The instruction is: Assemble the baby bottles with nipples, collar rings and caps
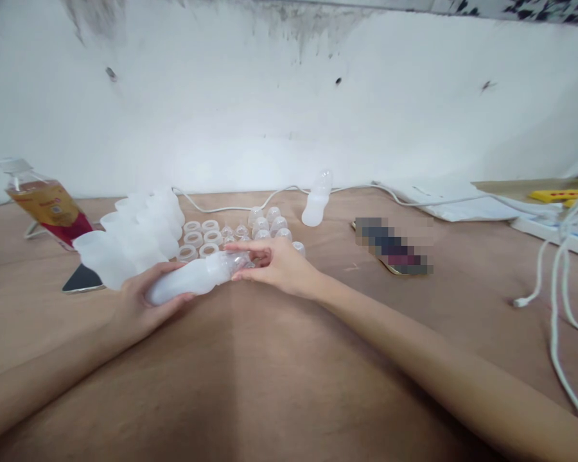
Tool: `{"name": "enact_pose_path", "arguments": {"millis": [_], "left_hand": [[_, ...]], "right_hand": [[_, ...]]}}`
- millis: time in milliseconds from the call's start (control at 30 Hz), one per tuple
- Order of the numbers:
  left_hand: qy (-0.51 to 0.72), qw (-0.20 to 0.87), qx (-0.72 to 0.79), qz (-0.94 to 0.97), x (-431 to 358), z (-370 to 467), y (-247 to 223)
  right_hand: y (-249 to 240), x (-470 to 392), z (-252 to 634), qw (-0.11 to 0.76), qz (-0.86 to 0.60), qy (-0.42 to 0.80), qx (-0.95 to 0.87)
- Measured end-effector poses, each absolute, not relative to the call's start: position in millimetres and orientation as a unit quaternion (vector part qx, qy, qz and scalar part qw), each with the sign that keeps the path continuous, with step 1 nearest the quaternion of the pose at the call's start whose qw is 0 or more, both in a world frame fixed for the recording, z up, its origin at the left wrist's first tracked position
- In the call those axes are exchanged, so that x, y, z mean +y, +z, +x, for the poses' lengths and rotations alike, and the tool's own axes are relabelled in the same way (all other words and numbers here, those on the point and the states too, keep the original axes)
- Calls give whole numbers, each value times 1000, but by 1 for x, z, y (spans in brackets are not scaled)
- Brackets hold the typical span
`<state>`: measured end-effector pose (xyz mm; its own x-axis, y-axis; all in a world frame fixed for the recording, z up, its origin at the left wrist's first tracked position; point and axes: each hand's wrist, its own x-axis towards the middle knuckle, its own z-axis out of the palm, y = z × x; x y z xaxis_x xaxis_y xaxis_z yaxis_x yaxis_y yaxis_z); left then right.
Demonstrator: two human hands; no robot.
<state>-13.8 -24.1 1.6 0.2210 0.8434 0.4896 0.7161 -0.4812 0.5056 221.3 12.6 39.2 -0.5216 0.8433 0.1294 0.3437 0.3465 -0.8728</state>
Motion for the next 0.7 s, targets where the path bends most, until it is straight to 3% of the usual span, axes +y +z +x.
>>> {"name": "enact_pose_path", "arguments": {"millis": [567,700], "left_hand": [[375,72,469,797,-25,-14,2],[425,83,390,813,-25,-15,0]], "right_hand": [[46,4,216,306,-359,355,-807],[65,-1,220,391,-343,339,-784]]}}
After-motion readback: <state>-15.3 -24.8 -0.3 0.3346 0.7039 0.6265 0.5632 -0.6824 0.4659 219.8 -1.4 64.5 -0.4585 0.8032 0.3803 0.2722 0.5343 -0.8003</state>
